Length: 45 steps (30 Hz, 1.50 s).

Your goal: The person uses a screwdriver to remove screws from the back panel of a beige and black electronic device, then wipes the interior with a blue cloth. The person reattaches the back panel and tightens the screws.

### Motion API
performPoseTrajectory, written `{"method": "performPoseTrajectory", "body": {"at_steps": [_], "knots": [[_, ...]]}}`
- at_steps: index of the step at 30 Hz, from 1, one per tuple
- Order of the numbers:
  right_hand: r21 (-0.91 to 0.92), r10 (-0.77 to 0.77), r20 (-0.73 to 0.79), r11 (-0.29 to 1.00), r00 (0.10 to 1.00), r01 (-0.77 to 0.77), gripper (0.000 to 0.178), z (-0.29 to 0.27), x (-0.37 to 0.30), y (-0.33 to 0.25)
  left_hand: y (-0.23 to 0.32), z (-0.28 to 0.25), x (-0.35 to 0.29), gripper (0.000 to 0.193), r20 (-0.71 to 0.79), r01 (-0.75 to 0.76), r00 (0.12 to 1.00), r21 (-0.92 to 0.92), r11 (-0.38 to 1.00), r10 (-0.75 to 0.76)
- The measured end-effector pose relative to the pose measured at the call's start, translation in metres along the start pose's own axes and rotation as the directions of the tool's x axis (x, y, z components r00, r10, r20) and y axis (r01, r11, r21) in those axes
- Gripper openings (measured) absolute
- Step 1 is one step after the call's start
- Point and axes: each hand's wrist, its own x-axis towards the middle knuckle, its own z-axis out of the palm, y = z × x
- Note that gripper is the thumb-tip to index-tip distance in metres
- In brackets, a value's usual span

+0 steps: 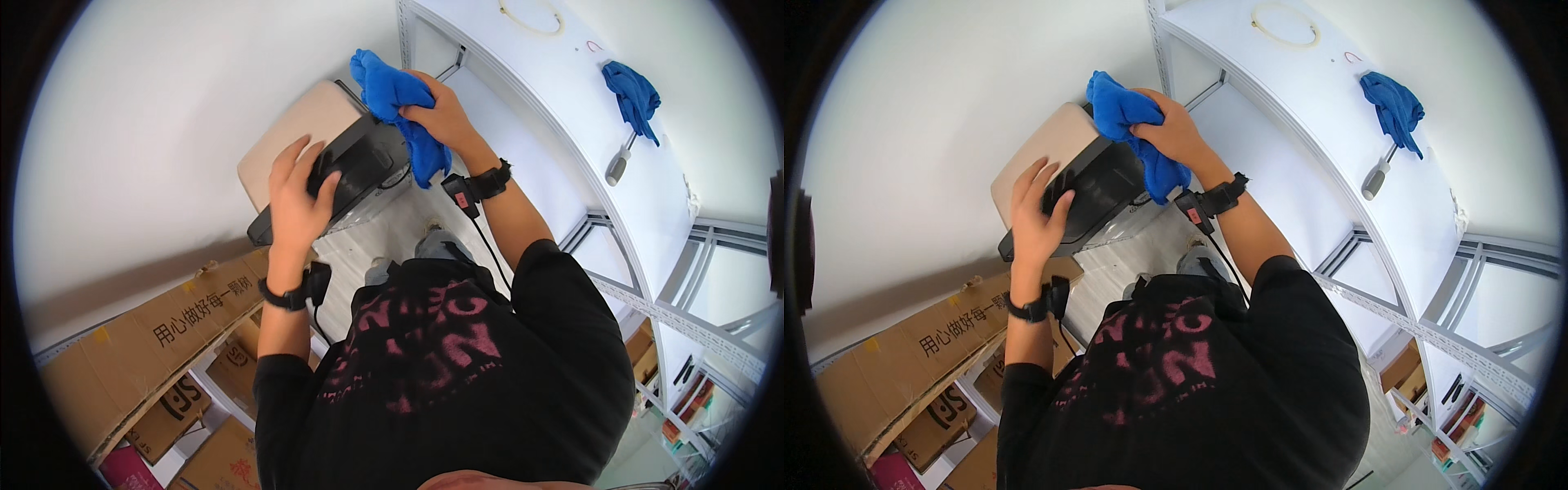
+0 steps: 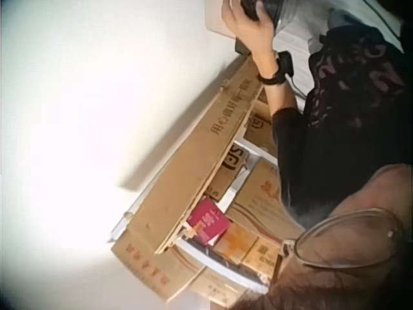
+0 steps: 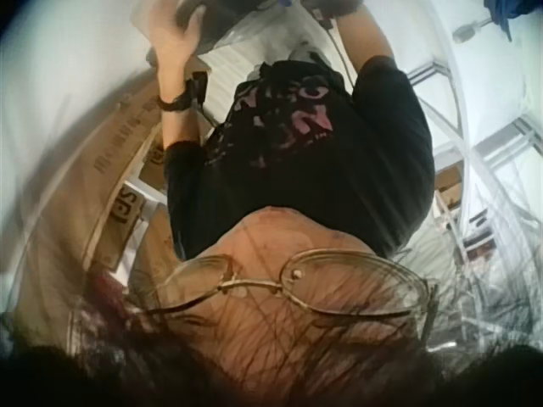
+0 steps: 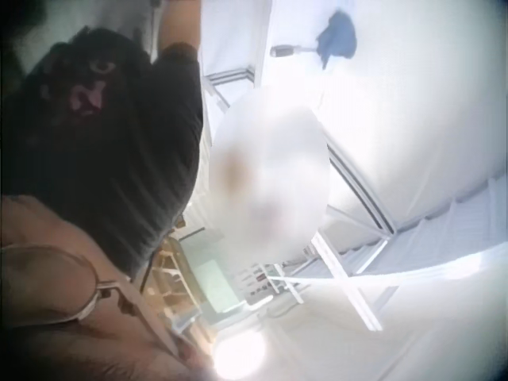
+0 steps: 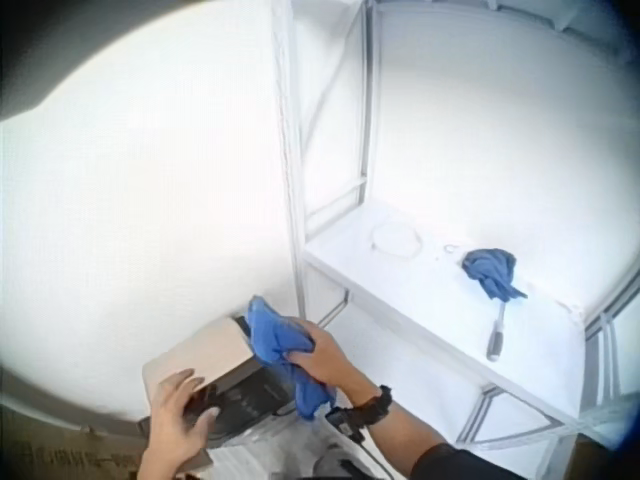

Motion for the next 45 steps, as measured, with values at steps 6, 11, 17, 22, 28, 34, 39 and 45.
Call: {"method": "performPoseTrajectory", "body": {"at_steps": [6, 11, 17, 22, 28, 34, 39, 45], "knots": [[0.044, 0.075, 0.058, 0.996, 0.996, -0.078, 0.05, -0.016, -0.01, 0.022, 0.002, 0.05, 0.009, 0.032, -0.018, 0.028, 0.999, 0.029, 0.999, -0.028], [-0.288, -0.194, -0.046, 0.942, 0.98, 0.173, 0.051, -0.011, -0.013, 0.02, 0.002, 0.05, 0.016, 0.033, -0.044, 0.041, 0.998, 0.011, 0.999, -0.04], [-0.565, -0.477, 0.171, 0.669, 0.862, 0.483, 0.055, 0.028, -0.026, -0.022, -0.006, 0.018, 0.006, 0.034, 0.041, 0.222, 0.975, -0.202, 0.954, -0.218], [-0.571, -0.521, 0.076, 0.676, 0.85, 0.465, 0.053, 0.042, -0.031, -0.011, -0.046, -0.049, -0.054, 0.031, -0.029, 0.439, 0.898, -0.011, 0.898, -0.439], [-0.557, -0.645, -0.041, 0.649, 0.763, 0.518, 0.066, 0.063, -0.05, 0.025, -0.066, -0.053, -0.09, 0.047, -0.004, 0.377, 0.925, -0.108, 0.92, -0.38], [-0.717, -0.501, -0.184, 0.657, 0.846, 0.233, 0.076, 0.098, -0.089, 0.052, -0.08, -0.046, -0.103, 0.056, -0.048, 0.252, 0.965, -0.099, 0.963, -0.258], [-0.662, -0.407, -0.29, 0.739, 0.867, 0.126, 0.06, 0.146, -0.11, 0.083, -0.093, -0.046, -0.104, 0.057, -0.076, 0.167, 0.982, -0.101, 0.981, -0.175], [-0.634, -0.45, -0.181, 0.733, 0.875, 0.246, 0.052, 0.208, -0.131, 0.068, -0.098, -0.045, -0.104, 0.058, -0.082, 0.166, 0.982, -0.069, 0.984, -0.172]]}}
